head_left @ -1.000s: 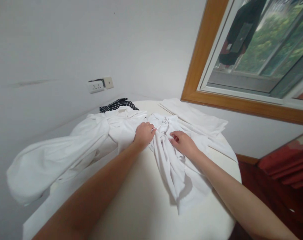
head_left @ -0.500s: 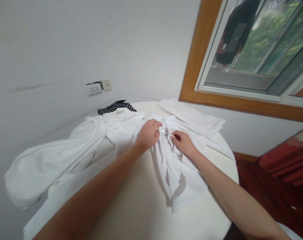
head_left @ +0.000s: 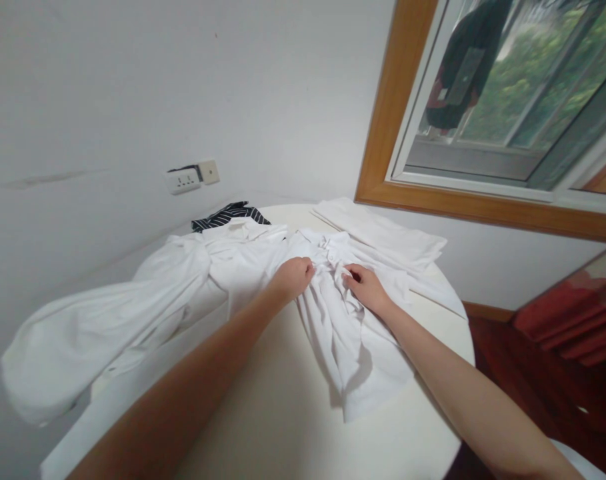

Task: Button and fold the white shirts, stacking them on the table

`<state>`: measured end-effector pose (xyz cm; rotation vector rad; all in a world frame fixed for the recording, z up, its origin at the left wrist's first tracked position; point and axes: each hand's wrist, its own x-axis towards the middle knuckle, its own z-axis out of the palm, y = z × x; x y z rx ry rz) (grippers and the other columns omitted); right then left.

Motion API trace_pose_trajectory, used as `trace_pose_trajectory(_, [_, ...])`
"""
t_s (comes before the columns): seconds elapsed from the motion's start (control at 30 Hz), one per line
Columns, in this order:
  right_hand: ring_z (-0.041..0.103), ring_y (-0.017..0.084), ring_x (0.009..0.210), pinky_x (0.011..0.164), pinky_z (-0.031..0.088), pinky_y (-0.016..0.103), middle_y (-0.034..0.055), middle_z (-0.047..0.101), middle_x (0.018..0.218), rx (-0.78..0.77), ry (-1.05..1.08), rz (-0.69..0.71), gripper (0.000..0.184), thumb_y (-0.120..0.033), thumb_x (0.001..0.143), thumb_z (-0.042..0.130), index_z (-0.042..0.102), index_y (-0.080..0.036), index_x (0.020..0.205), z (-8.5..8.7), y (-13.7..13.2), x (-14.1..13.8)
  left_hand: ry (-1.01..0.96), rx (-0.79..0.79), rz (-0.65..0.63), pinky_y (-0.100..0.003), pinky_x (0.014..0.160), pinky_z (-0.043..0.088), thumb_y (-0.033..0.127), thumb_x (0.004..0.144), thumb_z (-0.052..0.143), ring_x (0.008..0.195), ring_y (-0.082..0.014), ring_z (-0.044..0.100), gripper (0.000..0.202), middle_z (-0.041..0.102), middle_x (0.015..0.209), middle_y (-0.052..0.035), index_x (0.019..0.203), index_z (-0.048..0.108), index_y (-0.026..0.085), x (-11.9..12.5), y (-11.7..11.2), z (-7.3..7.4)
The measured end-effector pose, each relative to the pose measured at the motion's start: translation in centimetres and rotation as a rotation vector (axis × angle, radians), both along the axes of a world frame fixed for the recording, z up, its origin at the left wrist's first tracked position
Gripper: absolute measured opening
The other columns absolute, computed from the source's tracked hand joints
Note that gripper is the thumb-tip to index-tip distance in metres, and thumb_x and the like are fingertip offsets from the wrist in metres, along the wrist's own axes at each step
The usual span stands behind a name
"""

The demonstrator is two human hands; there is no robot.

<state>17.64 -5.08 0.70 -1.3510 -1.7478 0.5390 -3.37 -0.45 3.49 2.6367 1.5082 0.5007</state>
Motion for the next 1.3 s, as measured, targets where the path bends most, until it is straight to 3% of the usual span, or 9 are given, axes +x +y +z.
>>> trace_pose_trajectory(0.13, [0.05, 0.014, 0.066, 0.066, 0.038, 0.025, 0.0008, 0.062, 0.075, -0.013, 0.005, -0.002, 0.026, -0.03, 0.079, 0.049, 0.068, -0.015, 0.089, -0.1, 0.0, 0.1, -0.042, -0.039, -0.075, -0.03, 0.076, 0.044, 0.031, 0.086, 0.056, 0.079, -0.0201, 0.06, 0.019, 0.066, 0.082, -0.0079, 0.08, 0.066, 0.016, 0.0, 0.3, -0.5])
trace_pose_trajectory(0.3, [0.047, 0.013, 0.061, 0.062, 0.037, 0.025, -0.0008, 0.058, 0.067, -0.023, 0.011, -0.001, 0.027, -0.032, 0.079, 0.048, 0.068, -0.015, 0.086, 0.0, 0.0, 0.1, 0.053, -0.015, -0.086, -0.032, 0.082, 0.044, 0.028, 0.084, 0.061, 0.087, -0.0222, 0.06, 0.015, 0.065, 0.088, -0.0109, 0.085, 0.066, 0.014, 0.3, -0.1, -0.9])
trace_pose_trajectory(0.47, [0.047, 0.013, 0.063, 0.062, 0.037, 0.025, -0.0002, 0.058, 0.069, 0.003, 0.023, -0.007, 0.026, -0.032, 0.078, 0.051, 0.068, -0.015, 0.087, -0.1, 0.0, 0.1, 0.101, 0.014, -0.084, -0.034, 0.086, 0.044, 0.029, 0.087, 0.055, 0.089, -0.0238, 0.06, 0.019, 0.064, 0.09, -0.0129, 0.087, 0.063, 0.012, 0.5, -0.8, -0.5])
trace_pose_trajectory(0.7, [0.049, 0.014, 0.065, 0.061, 0.04, 0.024, 0.0014, 0.061, 0.072, 0.003, 0.106, 0.029, 0.026, -0.036, 0.08, 0.053, 0.069, -0.015, 0.084, -0.2, 0.2, 0.3, 0.02, 0.064, -0.087, -0.032, 0.08, 0.043, 0.021, 0.08, 0.052, 0.082, -0.0214, 0.057, 0.01, 0.059, 0.08, -0.0076, 0.079, 0.061, 0.016, 0.5, -1.1, 0.7])
trace_pose_trajectory(0.87, [0.05, 0.014, 0.064, 0.062, 0.041, 0.024, 0.001, 0.062, 0.073, 0.01, 0.142, 0.045, 0.027, -0.038, 0.081, 0.053, 0.068, -0.016, 0.085, -0.2, 0.2, 0.2, -0.34, 0.019, -0.146, -0.028, 0.069, 0.04, 0.026, 0.08, 0.051, 0.068, -0.0159, 0.051, 0.014, 0.051, 0.066, -0.0002, 0.07, 0.056, 0.018, 0.9, -1.6, 2.8])
trace_pose_trajectory(1.0, [0.052, 0.014, 0.067, 0.066, 0.043, 0.025, 0.0016, 0.065, 0.077, 0.008, 0.161, 0.049, 0.026, -0.038, 0.08, 0.054, 0.068, -0.016, 0.086, 0.0, 0.2, 0.1, -0.83, -0.271, -0.162, -0.023, 0.057, 0.036, 0.039, 0.082, 0.05, 0.057, -0.0109, 0.045, 0.022, 0.048, 0.061, 0.0037, 0.074, 0.053, 0.018, 2.1, -2.4, 3.9])
trace_pose_trajectory(1.07, [0.053, 0.014, 0.068, 0.067, 0.043, 0.026, 0.0018, 0.065, 0.078, 0.011, 0.161, 0.047, 0.025, -0.037, 0.08, 0.054, 0.068, -0.016, 0.086, 0.1, 0.2, 0.2, -0.958, -0.444, -0.18, -0.022, 0.054, 0.035, 0.04, 0.082, 0.05, 0.054, -0.0097, 0.044, 0.023, 0.048, 0.059, 0.0046, 0.074, 0.052, 0.018, 2.8, -2.6, 3.4])
trace_pose_trajectory(1.13, [0.053, 0.014, 0.068, 0.068, 0.043, 0.026, 0.0017, 0.064, 0.077, 0.026, 0.151, 0.034, 0.024, -0.035, 0.08, 0.054, 0.068, -0.016, 0.086, 0.1, 0.2, 0.2, -0.954, -0.534, -0.203, -0.022, 0.054, 0.036, 0.039, 0.082, 0.05, 0.054, -0.0095, 0.046, 0.022, 0.049, 0.059, 0.0045, 0.073, 0.052, 0.018, 3.3, -2.6, 2.1])
trace_pose_trajectory(1.3, [0.051, 0.014, 0.066, 0.065, 0.041, 0.026, 0.0015, 0.064, 0.078, 0.047, 0.14, 0.002, 0.024, -0.032, 0.077, 0.056, 0.068, -0.016, 0.09, 0.1, 0.2, 0.2, -0.779, -0.375, -0.268, -0.023, 0.061, 0.042, 0.035, 0.082, 0.052, 0.062, -0.0114, 0.055, 0.018, 0.055, 0.065, 0.0034, 0.075, 0.053, 0.019, 3.3, -1.5, -2.1])
